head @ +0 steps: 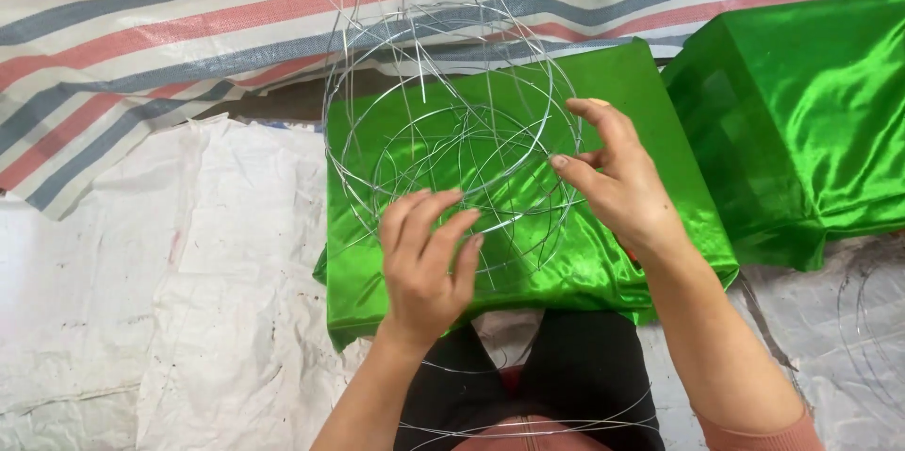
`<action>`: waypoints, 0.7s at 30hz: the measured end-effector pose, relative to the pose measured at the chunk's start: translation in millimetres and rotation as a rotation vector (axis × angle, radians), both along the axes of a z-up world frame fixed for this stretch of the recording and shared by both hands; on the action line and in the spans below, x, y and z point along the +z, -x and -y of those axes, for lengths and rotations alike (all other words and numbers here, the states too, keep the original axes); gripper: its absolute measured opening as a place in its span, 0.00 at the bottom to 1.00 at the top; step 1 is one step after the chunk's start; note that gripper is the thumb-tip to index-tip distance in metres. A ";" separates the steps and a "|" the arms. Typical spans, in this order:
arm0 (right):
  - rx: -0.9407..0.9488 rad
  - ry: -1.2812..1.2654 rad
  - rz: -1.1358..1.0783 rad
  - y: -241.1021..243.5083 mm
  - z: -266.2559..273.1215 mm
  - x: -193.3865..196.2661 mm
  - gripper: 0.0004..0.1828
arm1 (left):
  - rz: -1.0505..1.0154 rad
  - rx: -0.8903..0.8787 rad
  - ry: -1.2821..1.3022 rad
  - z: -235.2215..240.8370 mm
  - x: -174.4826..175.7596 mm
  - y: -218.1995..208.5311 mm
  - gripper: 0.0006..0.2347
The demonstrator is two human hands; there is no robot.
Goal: Assembling a wire frame structure by cutting and bending metal wires using pliers.
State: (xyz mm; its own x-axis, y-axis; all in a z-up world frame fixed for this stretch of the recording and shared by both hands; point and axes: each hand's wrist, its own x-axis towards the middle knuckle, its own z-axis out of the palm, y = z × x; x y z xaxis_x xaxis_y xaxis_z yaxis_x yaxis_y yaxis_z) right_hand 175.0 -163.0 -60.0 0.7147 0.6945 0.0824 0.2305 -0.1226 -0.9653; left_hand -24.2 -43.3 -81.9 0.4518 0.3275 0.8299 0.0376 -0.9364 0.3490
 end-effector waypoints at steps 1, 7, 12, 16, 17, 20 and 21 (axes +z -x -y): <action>0.002 0.033 0.083 -0.2 4.0 6.3 0.33 | -0.013 0.017 -0.009 2.9 0.6 -4.4 0.08; -0.016 0.095 0.532 15.8 32.1 34.0 0.24 | -0.063 0.038 -0.044 0.4 11.6 -17.6 0.12; 0.014 0.137 0.701 25.7 38.1 32.3 0.15 | -0.124 0.014 -0.044 -4.9 20.5 -17.8 0.14; -0.037 0.233 0.777 22.7 30.6 13.1 0.16 | -0.127 -0.008 -0.023 -5.7 24.1 -13.8 0.12; -0.045 0.253 0.793 22.3 28.3 9.6 0.17 | -0.132 -0.009 -0.021 -5.9 24.3 -13.1 0.12; -0.077 0.249 0.880 27.4 27.0 13.6 0.18 | -0.103 -0.002 -0.040 -6.6 22.9 -10.5 0.10; -0.074 0.247 0.882 28.7 26.7 15.8 0.18 | -0.102 0.002 -0.040 -5.4 22.9 -10.3 0.10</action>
